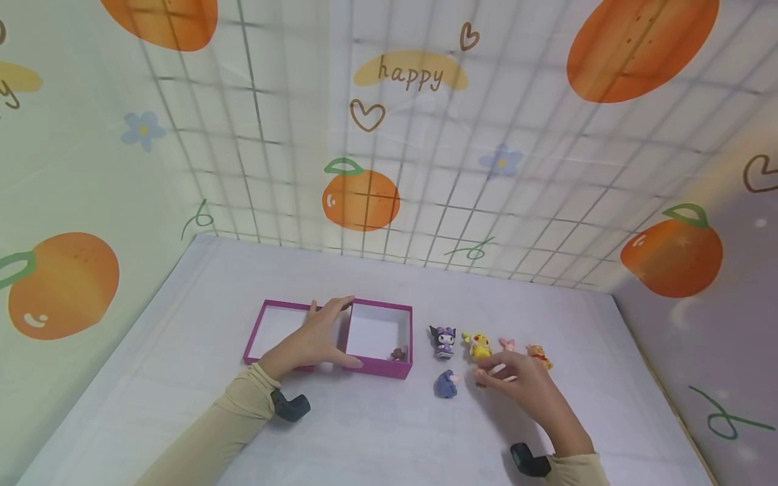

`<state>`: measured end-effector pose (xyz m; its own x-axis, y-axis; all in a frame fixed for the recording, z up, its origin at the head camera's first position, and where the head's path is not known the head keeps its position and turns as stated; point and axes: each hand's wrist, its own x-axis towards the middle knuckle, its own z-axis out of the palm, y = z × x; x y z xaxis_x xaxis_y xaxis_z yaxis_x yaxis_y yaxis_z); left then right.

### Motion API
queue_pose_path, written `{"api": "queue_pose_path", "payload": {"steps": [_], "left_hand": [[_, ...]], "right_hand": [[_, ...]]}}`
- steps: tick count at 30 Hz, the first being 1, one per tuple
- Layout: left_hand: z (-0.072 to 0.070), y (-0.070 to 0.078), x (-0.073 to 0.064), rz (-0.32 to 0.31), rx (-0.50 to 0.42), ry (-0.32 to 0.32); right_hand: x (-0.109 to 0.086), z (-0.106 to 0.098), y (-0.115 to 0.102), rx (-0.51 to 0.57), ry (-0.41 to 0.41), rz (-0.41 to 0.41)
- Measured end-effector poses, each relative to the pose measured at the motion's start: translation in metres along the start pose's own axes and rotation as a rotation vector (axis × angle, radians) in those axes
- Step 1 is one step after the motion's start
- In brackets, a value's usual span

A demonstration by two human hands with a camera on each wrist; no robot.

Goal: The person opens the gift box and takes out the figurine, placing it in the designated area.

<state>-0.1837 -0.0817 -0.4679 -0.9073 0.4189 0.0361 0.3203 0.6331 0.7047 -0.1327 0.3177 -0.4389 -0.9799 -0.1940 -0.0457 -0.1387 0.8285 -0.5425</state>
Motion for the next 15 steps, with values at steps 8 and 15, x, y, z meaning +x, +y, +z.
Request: {"api": "queue_pose_path", "payload": {"steps": [8,15], "left_hand": [[0.0009,-0.0008,0.0009,-0.002,0.006,0.005],[0.0006,0.0,0.0003,-0.009,0.004,-0.001]], "right_hand": [[-0.003,0.0044,0.0072,0.02,-0.025,0.024],[-0.0026,0.0041,0.0107,0.023,-0.049,0.042]]}}
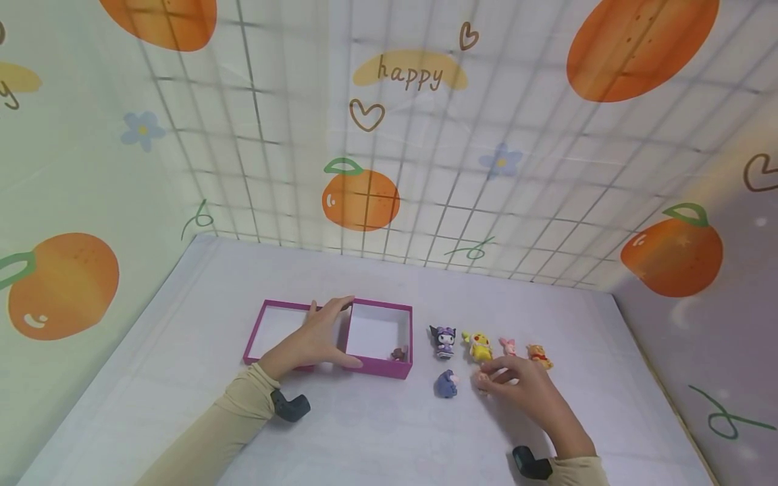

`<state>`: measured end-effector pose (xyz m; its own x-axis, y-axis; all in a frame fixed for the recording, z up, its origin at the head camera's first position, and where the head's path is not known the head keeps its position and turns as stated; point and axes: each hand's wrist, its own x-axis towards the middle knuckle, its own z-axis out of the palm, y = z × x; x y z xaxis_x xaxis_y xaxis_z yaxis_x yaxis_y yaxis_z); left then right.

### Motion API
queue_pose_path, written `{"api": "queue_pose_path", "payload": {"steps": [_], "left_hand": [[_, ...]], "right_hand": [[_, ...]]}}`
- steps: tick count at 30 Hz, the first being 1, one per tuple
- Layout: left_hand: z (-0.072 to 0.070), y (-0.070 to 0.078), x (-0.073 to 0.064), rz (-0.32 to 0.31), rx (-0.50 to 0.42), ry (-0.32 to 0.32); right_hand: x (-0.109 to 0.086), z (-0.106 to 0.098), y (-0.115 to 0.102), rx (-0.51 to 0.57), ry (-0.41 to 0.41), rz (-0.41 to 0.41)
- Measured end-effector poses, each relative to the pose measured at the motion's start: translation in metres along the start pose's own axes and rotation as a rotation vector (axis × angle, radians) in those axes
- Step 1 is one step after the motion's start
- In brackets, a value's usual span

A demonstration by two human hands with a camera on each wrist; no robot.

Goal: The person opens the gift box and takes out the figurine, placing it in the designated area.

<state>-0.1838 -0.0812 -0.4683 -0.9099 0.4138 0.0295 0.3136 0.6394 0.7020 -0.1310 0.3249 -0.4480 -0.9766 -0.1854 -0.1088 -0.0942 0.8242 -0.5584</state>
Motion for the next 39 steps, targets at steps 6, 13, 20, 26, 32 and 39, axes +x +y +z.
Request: {"api": "queue_pose_path", "payload": {"steps": [6,13,20,26,32,39], "left_hand": [[-0.0002,-0.0001,0.0001,0.003,0.001,0.0],[-0.0007,0.0002,-0.0005,0.007,-0.005,0.001],[-0.001,0.0004,-0.0004,0.007,-0.003,0.0],[-0.0004,-0.0004,0.0003,0.011,-0.01,-0.002],[0.0,-0.0006,0.0,0.004,-0.005,-0.005],[-0.0009,0.0014,-0.0011,0.002,-0.008,-0.001]], "right_hand": [[-0.0018,-0.002,0.0005,0.006,-0.023,-0.003],[-0.0032,0.0003,0.0029,0.006,-0.017,-0.04],[-0.0025,0.001,0.0062,-0.009,-0.013,-0.072],[-0.0034,0.001,0.0055,-0.025,-0.012,-0.05],[-0.0038,0.0007,0.0039,-0.048,-0.003,-0.031],[-0.0041,-0.0002,0.0039,-0.074,0.004,-0.017]]}}
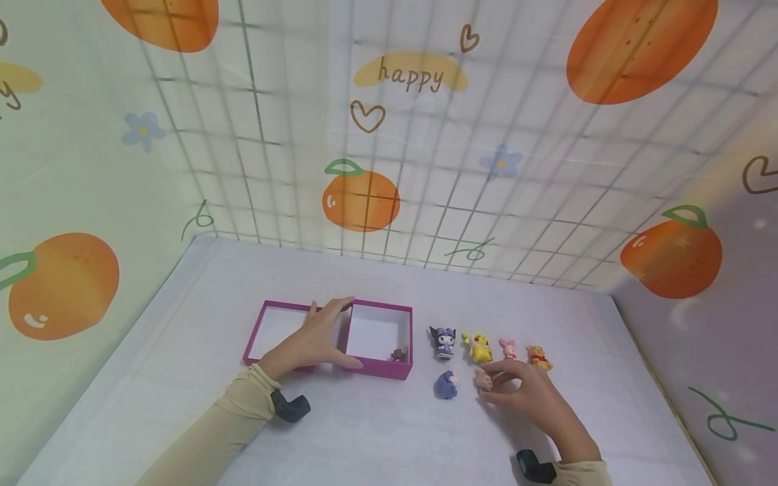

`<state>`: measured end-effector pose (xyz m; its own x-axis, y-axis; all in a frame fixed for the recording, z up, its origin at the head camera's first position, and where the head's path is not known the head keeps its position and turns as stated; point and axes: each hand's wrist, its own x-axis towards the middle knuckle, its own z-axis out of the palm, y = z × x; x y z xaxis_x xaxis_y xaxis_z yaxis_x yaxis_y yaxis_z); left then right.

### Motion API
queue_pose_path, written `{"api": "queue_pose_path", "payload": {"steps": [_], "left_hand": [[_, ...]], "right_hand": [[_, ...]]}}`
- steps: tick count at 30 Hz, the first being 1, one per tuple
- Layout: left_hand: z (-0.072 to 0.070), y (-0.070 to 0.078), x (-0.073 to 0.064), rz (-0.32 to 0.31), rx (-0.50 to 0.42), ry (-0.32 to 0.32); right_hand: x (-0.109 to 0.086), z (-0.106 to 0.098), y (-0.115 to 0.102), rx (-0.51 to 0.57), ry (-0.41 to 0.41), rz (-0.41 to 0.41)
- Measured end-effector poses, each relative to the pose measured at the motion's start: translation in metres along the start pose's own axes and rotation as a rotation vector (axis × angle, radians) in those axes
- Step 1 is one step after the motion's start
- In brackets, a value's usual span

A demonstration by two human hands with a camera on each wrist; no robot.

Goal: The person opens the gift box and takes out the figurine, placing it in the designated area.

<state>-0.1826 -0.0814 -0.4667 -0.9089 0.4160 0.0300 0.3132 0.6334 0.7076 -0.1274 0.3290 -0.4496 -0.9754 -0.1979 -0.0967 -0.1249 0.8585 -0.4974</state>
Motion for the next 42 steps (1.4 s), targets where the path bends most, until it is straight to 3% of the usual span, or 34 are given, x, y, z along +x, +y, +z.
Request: {"api": "queue_pose_path", "payload": {"steps": [11,22,32,42], "left_hand": [[0.001,-0.0011,0.0008,-0.004,0.005,-0.002],[-0.0003,-0.0022,0.0001,0.007,0.004,0.002],[-0.0004,-0.0013,-0.0011,0.007,-0.009,0.006],[-0.0016,-0.0004,-0.0015,-0.007,-0.018,-0.006]], "right_hand": [[0.0017,0.0032,0.0029,-0.02,0.031,-0.016],[0.0,0.0004,-0.0003,-0.02,-0.01,-0.004],[-0.0005,0.0022,0.0002,0.009,0.017,-0.052],[-0.0017,0.0004,-0.0011,0.004,-0.021,0.003]]}}
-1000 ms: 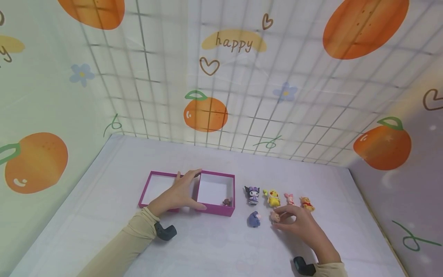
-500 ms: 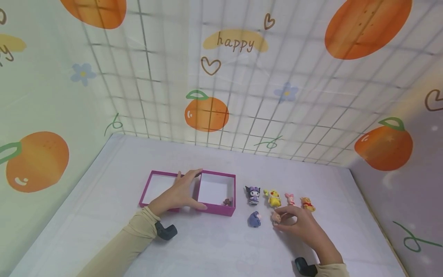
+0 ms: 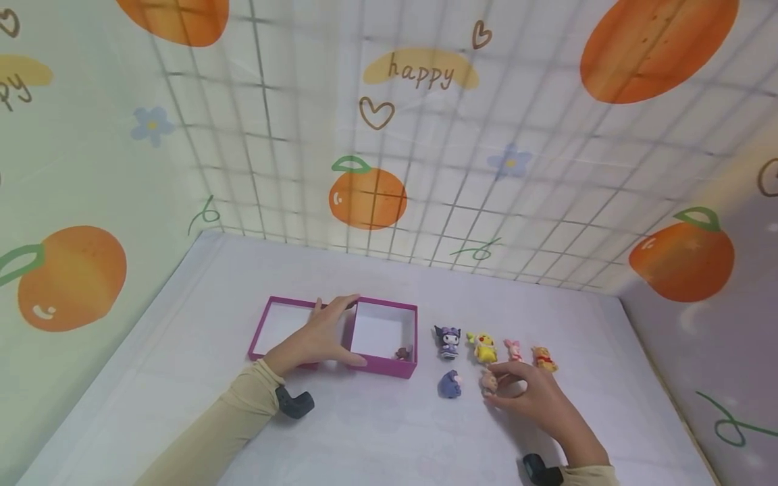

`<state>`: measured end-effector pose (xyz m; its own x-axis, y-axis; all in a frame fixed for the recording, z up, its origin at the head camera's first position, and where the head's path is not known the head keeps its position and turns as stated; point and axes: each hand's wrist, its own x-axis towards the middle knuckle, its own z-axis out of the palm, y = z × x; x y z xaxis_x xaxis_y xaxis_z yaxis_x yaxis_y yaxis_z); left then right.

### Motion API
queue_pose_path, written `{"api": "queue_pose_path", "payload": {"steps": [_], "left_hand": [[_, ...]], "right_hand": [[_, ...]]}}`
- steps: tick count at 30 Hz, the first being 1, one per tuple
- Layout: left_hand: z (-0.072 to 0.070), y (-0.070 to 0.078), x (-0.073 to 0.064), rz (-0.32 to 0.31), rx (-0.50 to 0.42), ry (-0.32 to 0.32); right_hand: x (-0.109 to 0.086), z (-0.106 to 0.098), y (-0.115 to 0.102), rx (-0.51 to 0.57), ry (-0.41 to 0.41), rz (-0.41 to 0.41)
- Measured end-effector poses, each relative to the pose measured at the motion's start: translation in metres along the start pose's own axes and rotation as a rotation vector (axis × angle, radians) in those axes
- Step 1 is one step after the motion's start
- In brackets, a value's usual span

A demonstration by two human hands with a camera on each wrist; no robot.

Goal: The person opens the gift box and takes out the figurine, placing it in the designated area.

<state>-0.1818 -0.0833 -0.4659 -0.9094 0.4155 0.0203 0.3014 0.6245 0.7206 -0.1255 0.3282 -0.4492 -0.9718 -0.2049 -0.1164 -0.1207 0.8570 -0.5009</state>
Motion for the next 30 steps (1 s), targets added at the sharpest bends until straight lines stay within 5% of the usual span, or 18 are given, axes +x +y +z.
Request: {"api": "queue_pose_path", "payload": {"steps": [14,23,30], "left_hand": [[-0.002,-0.001,0.001,0.012,-0.002,0.007],[0.002,-0.005,0.002,0.016,0.002,0.007],[0.0,-0.004,0.001,0.006,-0.007,0.004]], "right_hand": [[0.0,-0.006,0.002,-0.061,0.048,-0.076],[-0.003,-0.02,-0.016,-0.07,0.034,-0.047],[0.0,-0.033,-0.037,-0.122,0.067,-0.135]]}}
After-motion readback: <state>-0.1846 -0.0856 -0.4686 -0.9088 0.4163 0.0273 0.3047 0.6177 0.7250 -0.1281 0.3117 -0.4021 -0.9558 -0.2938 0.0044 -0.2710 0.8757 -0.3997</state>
